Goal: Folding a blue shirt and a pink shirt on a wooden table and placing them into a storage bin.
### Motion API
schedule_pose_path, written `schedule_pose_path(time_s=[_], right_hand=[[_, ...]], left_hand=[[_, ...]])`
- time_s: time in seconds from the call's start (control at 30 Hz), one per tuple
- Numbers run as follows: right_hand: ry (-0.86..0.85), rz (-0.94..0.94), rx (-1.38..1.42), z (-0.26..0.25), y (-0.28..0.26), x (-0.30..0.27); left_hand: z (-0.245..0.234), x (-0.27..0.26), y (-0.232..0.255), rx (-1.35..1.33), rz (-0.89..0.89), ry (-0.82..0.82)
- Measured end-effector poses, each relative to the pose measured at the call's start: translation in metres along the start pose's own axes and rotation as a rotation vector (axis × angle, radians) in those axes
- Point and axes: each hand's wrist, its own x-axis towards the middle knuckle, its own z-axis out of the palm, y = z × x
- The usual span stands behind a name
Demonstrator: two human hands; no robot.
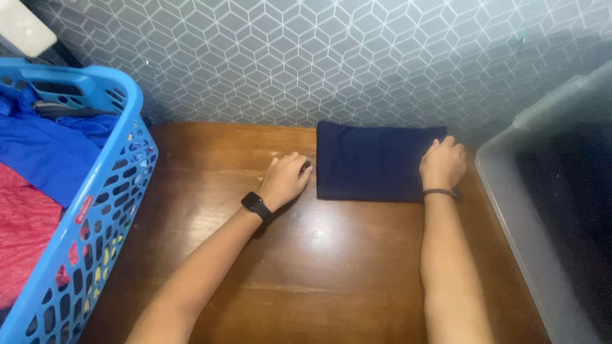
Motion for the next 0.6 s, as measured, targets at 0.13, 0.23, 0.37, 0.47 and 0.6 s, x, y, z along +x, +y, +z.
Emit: schedule_pose_path(time_s=[0.13,0.23,0.37,0.47,0.6], right_hand=[[0.0,-0.028,0.011,0.002,-0.004,-0.009],[0.0,-0.042,0.035,-0.011,-0.026,-0.02],[-0.123,-0.034,0.092,-0.032,-0.065,-0.038],[-0.211,-0.073,0.144,-0.045,-0.09,-0.043],[-0.193,-0.199,0.203,-0.048,-0.099,-0.053]], left_hand=[[0.0,-0.002,-0.003,0.002,-0.066,-0.024],[0.002,0.006,-0.018,0.012,-0.064,0.039],[0.022,0.015,-0.061,-0.184,-0.169,0.152],[0.025,0.022,-0.101,-0.38,-0.274,0.227],[-0.002,0.015,-0.114,-0.229,-0.488,0.225]])
